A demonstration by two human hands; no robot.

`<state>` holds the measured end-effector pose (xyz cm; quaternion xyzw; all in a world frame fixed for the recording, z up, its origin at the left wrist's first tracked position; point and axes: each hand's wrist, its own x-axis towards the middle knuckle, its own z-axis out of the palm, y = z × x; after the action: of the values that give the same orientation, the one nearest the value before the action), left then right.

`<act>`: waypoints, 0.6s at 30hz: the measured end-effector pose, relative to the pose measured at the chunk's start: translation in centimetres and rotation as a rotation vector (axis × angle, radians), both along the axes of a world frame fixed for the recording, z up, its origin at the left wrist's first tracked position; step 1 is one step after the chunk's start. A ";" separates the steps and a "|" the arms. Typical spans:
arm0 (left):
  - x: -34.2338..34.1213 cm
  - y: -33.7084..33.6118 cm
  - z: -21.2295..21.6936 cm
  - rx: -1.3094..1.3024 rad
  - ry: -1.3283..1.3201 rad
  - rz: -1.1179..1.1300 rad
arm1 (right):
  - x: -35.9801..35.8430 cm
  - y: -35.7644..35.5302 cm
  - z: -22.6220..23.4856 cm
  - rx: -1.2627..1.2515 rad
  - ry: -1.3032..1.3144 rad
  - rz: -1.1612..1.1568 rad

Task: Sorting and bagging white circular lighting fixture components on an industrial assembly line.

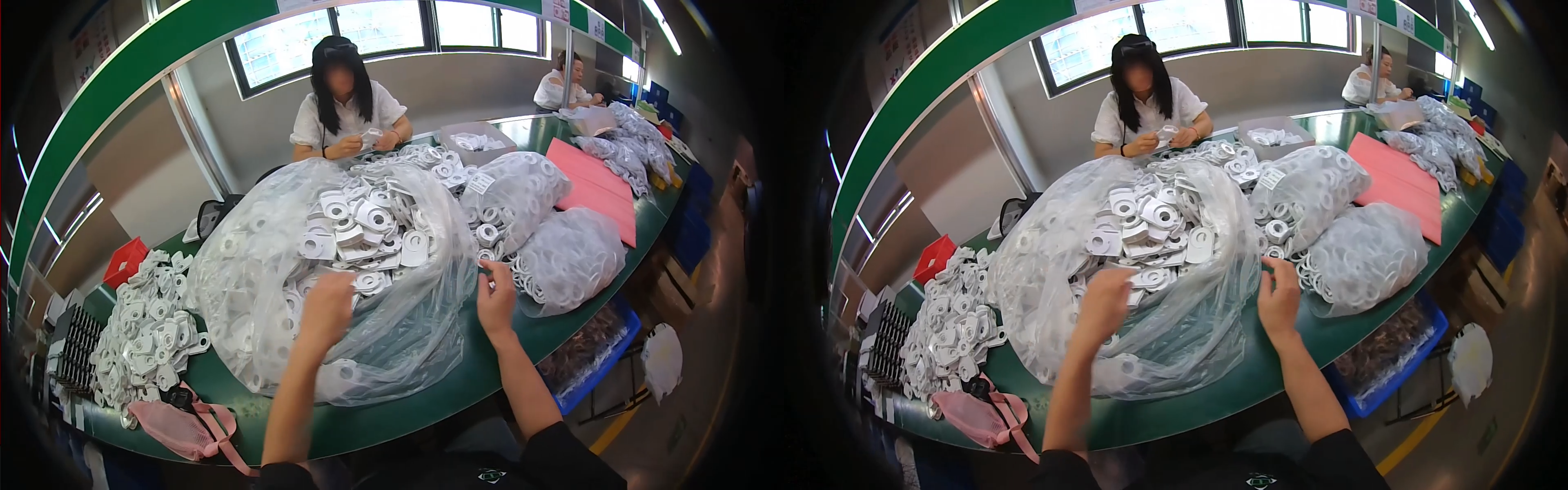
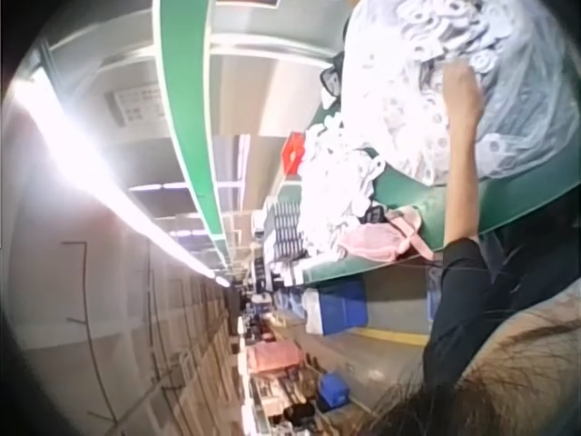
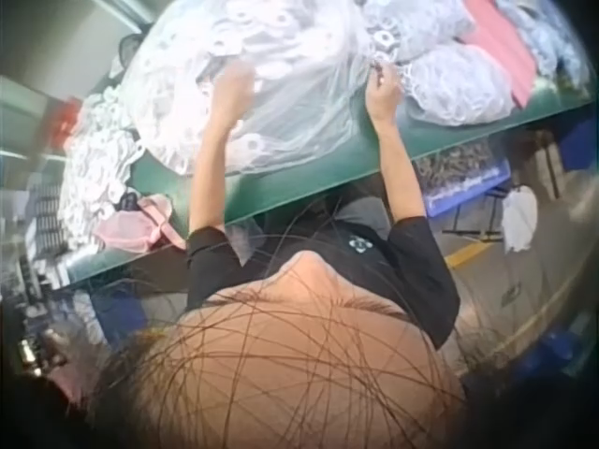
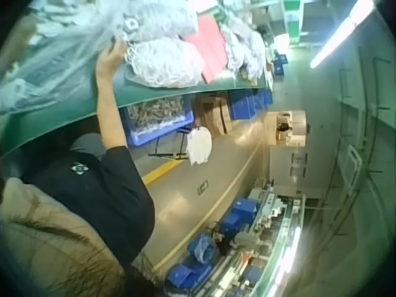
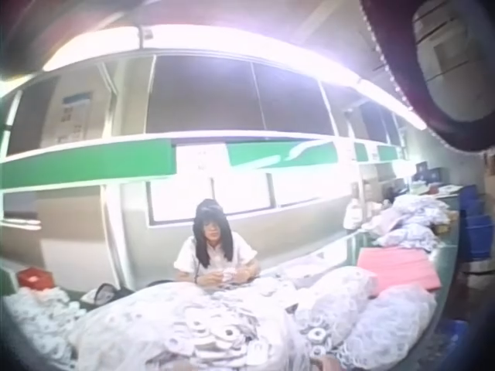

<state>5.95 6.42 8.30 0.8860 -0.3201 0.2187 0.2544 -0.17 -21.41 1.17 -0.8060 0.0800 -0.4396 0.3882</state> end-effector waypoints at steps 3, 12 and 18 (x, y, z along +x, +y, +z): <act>2.2 -1.6 -4.4 0.128 -0.052 0.072 | -0.4 -1.2 -1.0 -0.213 0.042 -0.111; 2.0 -2.1 -6.9 0.237 -0.221 0.139 | -1.5 -1.4 -2.2 -0.305 0.399 -0.124; -2.7 -2.7 -3.8 -0.343 0.216 0.130 | -2.0 -1.8 -1.4 -0.248 0.373 -0.161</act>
<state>3.22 3.77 4.48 0.8668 -0.1911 0.1898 0.4196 -2.21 -23.20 -0.22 -0.9058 0.1599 -0.3193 0.2282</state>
